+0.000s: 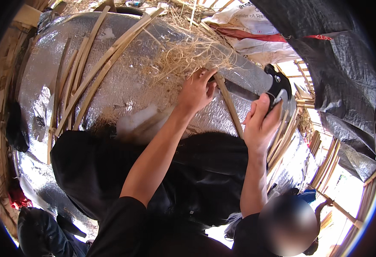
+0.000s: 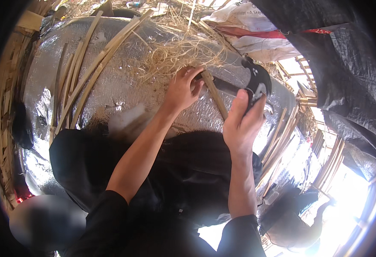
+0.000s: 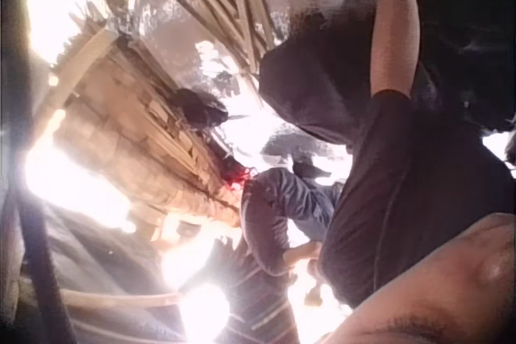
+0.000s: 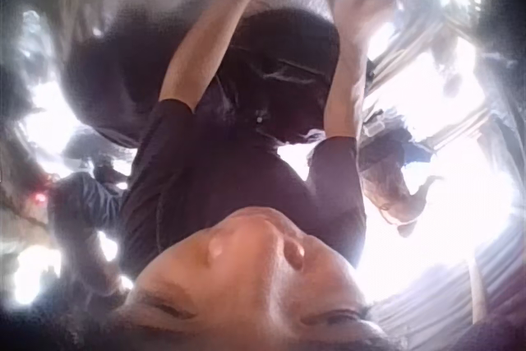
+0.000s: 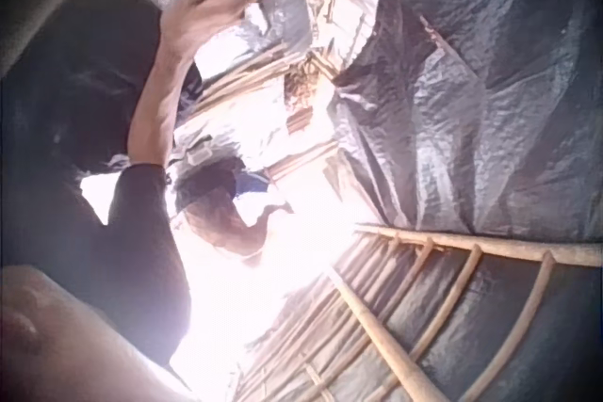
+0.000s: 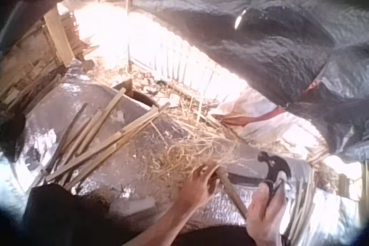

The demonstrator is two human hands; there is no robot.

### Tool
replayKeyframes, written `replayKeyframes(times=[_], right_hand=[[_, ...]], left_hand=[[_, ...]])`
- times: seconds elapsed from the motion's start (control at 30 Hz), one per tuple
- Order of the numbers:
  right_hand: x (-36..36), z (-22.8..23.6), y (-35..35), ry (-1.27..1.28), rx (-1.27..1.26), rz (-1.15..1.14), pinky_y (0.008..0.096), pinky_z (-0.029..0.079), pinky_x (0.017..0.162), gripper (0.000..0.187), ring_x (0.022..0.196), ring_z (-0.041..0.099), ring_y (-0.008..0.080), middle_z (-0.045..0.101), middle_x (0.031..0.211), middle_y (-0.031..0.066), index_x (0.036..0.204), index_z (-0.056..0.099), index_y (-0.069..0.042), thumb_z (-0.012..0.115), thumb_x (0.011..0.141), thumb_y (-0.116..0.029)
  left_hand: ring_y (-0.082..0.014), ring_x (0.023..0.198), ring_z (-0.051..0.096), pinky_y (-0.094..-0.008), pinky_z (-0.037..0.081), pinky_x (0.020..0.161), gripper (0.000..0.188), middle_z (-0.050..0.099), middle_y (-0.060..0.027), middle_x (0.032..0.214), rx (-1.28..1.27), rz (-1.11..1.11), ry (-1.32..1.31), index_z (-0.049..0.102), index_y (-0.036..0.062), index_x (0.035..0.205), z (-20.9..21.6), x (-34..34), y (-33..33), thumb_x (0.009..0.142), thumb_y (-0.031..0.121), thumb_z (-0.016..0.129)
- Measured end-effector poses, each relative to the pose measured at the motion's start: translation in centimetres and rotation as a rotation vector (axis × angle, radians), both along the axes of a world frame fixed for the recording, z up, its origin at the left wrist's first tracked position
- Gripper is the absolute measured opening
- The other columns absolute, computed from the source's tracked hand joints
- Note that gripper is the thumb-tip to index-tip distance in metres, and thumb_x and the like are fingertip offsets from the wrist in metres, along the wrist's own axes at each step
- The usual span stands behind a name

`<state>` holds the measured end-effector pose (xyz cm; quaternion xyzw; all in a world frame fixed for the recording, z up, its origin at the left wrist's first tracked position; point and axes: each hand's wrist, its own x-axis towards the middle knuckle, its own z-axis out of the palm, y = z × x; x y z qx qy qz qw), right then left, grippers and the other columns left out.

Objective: The person uses a small hand tool to shave and thin out bamboo strips resting on a silver-covered surface, moving the tool repeatedly along the length of the wood while holding it with the other hand.

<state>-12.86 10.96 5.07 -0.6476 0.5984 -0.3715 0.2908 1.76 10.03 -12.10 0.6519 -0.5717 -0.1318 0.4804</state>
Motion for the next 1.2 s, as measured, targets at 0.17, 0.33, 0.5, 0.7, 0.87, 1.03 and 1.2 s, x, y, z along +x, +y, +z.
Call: replayKeyframes(times=[0.17,0.33,0.5,0.7,0.87,1.03,1.2], right_hand=[[-0.8,-3.3,-0.3,0.391,-0.054,0.130,0.0376,0.048,0.055,0.026,0.059,0.063,0.0235,0.064,0.070,0.0129,0.111,0.059,0.005,0.055,0.112,-0.021],[-1.2,-5.9,0.5,0.274,-0.137,-0.025,0.0445,0.052,0.056,0.029,0.063,0.068,0.0356,0.070,0.078,0.0212,0.116,0.060,0.005,0.058,0.111,-0.023],[0.1,-7.6,0.5,0.364,0.024,0.069,0.0549,0.057,0.064,0.037,0.083,0.073,0.0535,0.071,0.085,0.0336,0.121,0.058,0.009,0.057,0.111,-0.027],[-1.7,-4.0,-1.4,0.123,-0.012,-0.031,0.0472,0.050,0.056,0.032,0.067,0.072,0.0433,0.069,0.076,0.0240,0.114,0.060,0.006,0.060,0.111,-0.026],[-4.0,-10.6,0.7,0.364,0.057,-0.007,0.0547,0.053,0.066,0.033,0.078,0.071,0.0495,0.068,0.086,0.0303,0.110,0.058,0.005,0.068,0.105,-0.026],[-4.0,-12.6,0.2,0.517,-0.041,0.026,0.0579,0.053,0.076,0.038,0.092,0.068,0.0533,0.067,0.104,0.0315,0.112,0.057,0.008,0.074,0.099,-0.023],[-3.6,-11.9,-0.5,0.477,0.041,-0.009,0.0569,0.054,0.082,0.040,0.098,0.068,0.0527,0.067,0.108,0.0307,0.116,0.058,0.007,0.078,0.095,-0.021]], left_hand=[[-0.0297,0.087,0.074,-0.0410,0.062,0.074,0.022,0.071,-0.0124,0.109,0.073,-0.100,0.033,0.081,0.0105,0.115,0.6,-0.3,-0.4,0.094,0.014,0.078],[-0.0308,0.086,0.073,-0.0431,0.061,0.074,0.018,0.072,-0.0122,0.101,0.044,-0.057,0.016,0.081,0.0085,0.112,0.8,-0.8,-0.3,0.094,0.010,0.076],[-0.0328,0.086,0.073,-0.0453,0.061,0.076,0.017,0.073,-0.0131,0.104,-0.052,-0.095,0.070,0.081,0.0052,0.108,-0.4,-0.3,-0.9,0.093,0.005,0.074],[-0.0355,0.088,0.073,-0.0436,0.062,0.079,0.037,0.068,-0.0197,0.112,0.105,-0.102,0.084,0.070,0.0011,0.120,1.2,0.1,0.3,0.085,0.009,0.080],[-0.0391,0.094,0.073,-0.0460,0.063,0.080,0.041,0.065,-0.0228,0.113,0.205,-0.148,-0.075,0.069,-0.0011,0.118,3.2,-0.2,1.1,0.080,0.009,0.082],[-0.0401,0.099,0.072,-0.0464,0.063,0.082,0.042,0.065,-0.0232,0.113,0.244,-0.131,-0.169,0.070,-0.0005,0.117,3.0,-0.8,0.7,0.079,0.011,0.084],[-0.0379,0.100,0.072,-0.0468,0.063,0.082,0.046,0.065,-0.0181,0.113,0.122,-0.110,-0.024,0.071,0.0046,0.122,1.7,-0.6,0.3,0.080,0.016,0.085]])
